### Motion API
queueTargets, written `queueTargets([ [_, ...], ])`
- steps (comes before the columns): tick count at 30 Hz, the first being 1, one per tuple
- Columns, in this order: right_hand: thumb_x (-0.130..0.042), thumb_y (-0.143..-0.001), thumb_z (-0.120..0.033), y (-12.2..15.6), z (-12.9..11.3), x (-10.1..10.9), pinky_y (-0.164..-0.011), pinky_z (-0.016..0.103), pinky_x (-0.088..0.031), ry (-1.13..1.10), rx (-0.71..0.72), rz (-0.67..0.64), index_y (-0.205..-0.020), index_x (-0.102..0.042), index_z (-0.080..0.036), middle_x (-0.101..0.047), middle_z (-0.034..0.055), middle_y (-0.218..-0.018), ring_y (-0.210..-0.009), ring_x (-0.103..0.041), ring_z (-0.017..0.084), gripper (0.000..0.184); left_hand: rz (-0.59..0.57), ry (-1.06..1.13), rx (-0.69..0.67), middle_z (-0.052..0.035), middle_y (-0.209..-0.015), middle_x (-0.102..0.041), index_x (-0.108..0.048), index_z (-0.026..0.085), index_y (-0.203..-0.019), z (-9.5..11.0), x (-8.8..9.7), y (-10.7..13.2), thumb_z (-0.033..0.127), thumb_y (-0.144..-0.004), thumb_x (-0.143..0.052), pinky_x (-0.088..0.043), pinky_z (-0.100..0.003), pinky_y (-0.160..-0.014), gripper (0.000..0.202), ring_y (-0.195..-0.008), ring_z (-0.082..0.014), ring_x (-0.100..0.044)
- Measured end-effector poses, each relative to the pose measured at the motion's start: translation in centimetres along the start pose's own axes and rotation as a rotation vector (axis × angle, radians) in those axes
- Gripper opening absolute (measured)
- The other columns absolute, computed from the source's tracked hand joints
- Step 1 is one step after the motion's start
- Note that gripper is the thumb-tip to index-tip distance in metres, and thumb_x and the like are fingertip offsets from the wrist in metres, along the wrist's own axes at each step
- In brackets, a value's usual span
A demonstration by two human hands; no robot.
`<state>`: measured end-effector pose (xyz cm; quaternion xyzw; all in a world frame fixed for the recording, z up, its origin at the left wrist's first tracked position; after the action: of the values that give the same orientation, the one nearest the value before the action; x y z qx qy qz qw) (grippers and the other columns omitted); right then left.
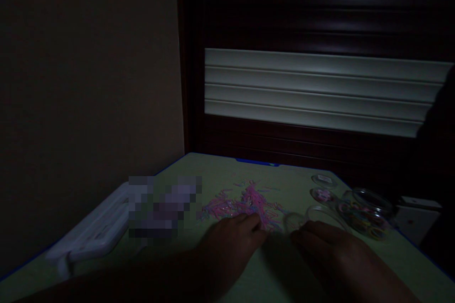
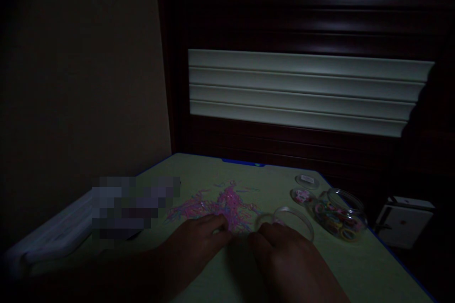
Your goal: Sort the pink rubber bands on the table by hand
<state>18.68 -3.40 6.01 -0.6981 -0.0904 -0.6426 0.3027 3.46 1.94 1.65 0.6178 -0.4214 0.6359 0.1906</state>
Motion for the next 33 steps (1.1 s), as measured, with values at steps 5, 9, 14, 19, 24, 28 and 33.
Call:
queueTargets([
  [5, -0.043, -0.071, 0.005, 0.0, -0.1, 0.2, -0.055, 0.021, -0.040, 0.000, -0.016, -0.014, -0.079, -0.058, -0.020, -0.058, 0.0017, -0.075, -0.067, -0.056, 0.015, 0.030, -0.015, -0.012, -0.054, -0.0006, -0.096, -0.055, -0.053, 0.022, -0.099, 0.0, -0.1, 0.0, 0.013, -0.086, -0.048, -0.044, -0.026, -0.064, 0.017, -0.081, -0.0170, -0.054],
  [9, -0.043, -0.071, 0.006, 0.0, -0.1, 0.1, -0.057, 0.021, -0.041, 0.018, -0.030, -0.023, -0.081, -0.058, -0.021, -0.059, 0.0015, -0.076, -0.068, -0.056, 0.015, 0.032, -0.008, -0.034, -0.071, -0.0009, -0.096, -0.055, -0.052, 0.021, -0.098, 0.1, -0.2, 0.1, 0.011, -0.085, -0.047, -0.043, -0.026, -0.063, 0.017, -0.080, -0.0176, -0.054],
  [14, -0.047, -0.072, 0.003, -0.1, 0.0, -0.1, -0.055, 0.022, -0.040, 0.025, -0.034, -0.003, -0.082, -0.059, -0.022, -0.058, 0.0007, -0.075, -0.067, -0.057, 0.015, 0.030, -0.017, -0.052, -0.072, 0.0000, -0.090, -0.055, -0.052, 0.019, -0.092, 0.2, 0.2, 0.0, 0.012, -0.086, -0.047, -0.042, -0.024, -0.061, 0.010, -0.075, -0.0156, -0.054],
  [19, -0.047, -0.074, 0.002, 0.0, 0.0, -0.1, -0.054, 0.022, -0.040, 0.019, -0.008, 0.013, -0.079, -0.057, -0.021, -0.058, 0.0008, -0.074, -0.066, -0.056, 0.016, 0.025, -0.015, -0.052, -0.069, 0.0000, -0.091, -0.054, -0.052, 0.020, -0.092, 0.3, 0.1, 0.0, 0.012, -0.086, -0.047, -0.042, -0.024, -0.062, 0.010, -0.077, -0.0157, -0.053],
  [24, -0.045, -0.073, 0.003, 0.0, 0.2, -0.5, -0.054, 0.023, -0.040, 0.014, -0.010, 0.026, -0.079, -0.058, -0.021, -0.057, 0.0009, -0.073, -0.065, -0.055, 0.015, 0.028, -0.017, 0.059, 0.007, -0.0002, -0.087, -0.054, -0.054, 0.018, -0.086, -0.1, 0.0, 0.0, 0.017, -0.088, -0.046, -0.043, -0.024, -0.066, 0.008, -0.078, -0.0152, -0.054],
  [28, -0.046, -0.072, 0.003, -0.1, 0.2, -0.4, -0.055, 0.024, -0.041, 0.011, -0.013, 0.023, -0.079, -0.058, -0.021, -0.057, 0.0009, -0.074, -0.065, -0.056, 0.016, 0.028, -0.026, 0.207, 0.064, -0.0004, -0.089, -0.054, -0.056, 0.018, -0.088, -0.5, 0.4, 0.1, 0.020, -0.088, -0.048, -0.043, -0.023, -0.069, 0.008, -0.081, -0.0150, -0.054],
  [33, -0.045, -0.071, 0.004, -0.1, 0.2, -0.2, -0.057, 0.024, -0.041, -0.001, -0.026, -0.012, -0.083, -0.059, -0.021, -0.058, 0.0014, -0.077, -0.069, -0.056, 0.016, 0.031, -0.004, 0.338, 0.091, -0.0006, -0.089, -0.054, -0.057, 0.018, -0.089, -1.1, 0.4, 0.1, 0.025, -0.087, -0.051, -0.042, -0.024, -0.071, 0.009, -0.082, -0.0152, -0.054],
])
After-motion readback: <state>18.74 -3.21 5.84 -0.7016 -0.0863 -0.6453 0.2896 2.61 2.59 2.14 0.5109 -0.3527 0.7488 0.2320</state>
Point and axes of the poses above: each hand's wrist, its own y-axis away from the middle knuckle, its own x-axis out of the back of the hand, z = x × y, the point moved 4 cm from there along -y, towards the middle knuckle
